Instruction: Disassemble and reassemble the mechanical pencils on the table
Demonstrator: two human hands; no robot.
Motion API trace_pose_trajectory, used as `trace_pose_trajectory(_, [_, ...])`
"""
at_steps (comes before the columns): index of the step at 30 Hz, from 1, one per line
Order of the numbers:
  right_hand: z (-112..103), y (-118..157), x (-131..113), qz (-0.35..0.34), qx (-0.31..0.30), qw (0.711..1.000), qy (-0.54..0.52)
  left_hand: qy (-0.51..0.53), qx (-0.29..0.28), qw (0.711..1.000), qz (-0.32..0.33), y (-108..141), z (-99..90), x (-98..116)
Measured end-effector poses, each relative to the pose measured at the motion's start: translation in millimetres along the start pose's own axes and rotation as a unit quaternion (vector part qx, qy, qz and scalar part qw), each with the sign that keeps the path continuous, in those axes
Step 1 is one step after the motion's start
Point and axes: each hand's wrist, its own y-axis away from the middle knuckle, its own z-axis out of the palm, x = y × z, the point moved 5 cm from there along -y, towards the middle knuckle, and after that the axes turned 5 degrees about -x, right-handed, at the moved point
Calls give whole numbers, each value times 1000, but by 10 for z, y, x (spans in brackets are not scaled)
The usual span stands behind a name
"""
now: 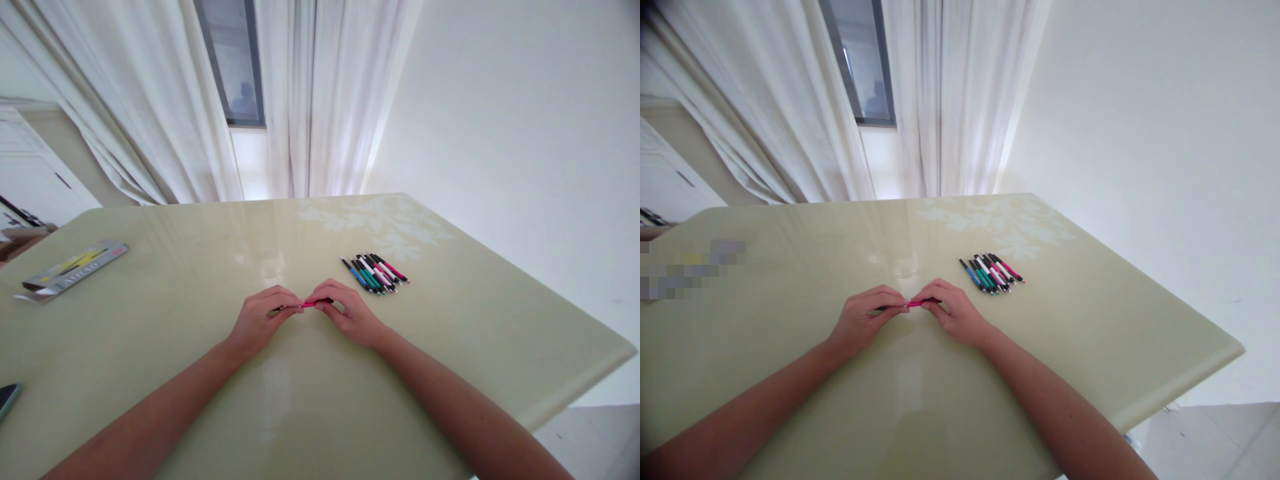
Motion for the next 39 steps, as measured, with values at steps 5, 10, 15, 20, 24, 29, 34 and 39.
trace_pose_trajectory(5, [1, 13, 34, 2, -7, 1000, -24, 53, -38, 997, -37, -34, 26, -22])
trace_pose_trajectory(10, [29, 31, 52, 1, -41, 999, -13, 60, -81, 994, -41, -36, 73, -25])
trace_pose_trajectory(15, [53, 37, 57, -7, -61, 997, 47, 47, -73, 996, -30, -46, 72, -23])
trace_pose_trajectory(20, [55, 22, 36, 5, -47, 997, 59, 30, -56, 997, -40, -43, 95, -31])
trace_pose_trajectory(24, [55, 17, 96, 38, -36, 993, 104, 4, -33, 997, -67, -96, 19, -74])
trace_pose_trajectory(29, [-64, 46, 376, 126, 43, 975, 180, -93, -154, 974, -139, -191, -247, -228])
trace_pose_trajectory(34, [-144, 65, 510, 170, 60, 957, 229, -137, -259, 943, -160, -144, -339, -350])
trace_pose_trajectory(39, [5, 2, 187, 75, -18, 980, 186, -115, -221, 959, -132, -170, -204, -239])
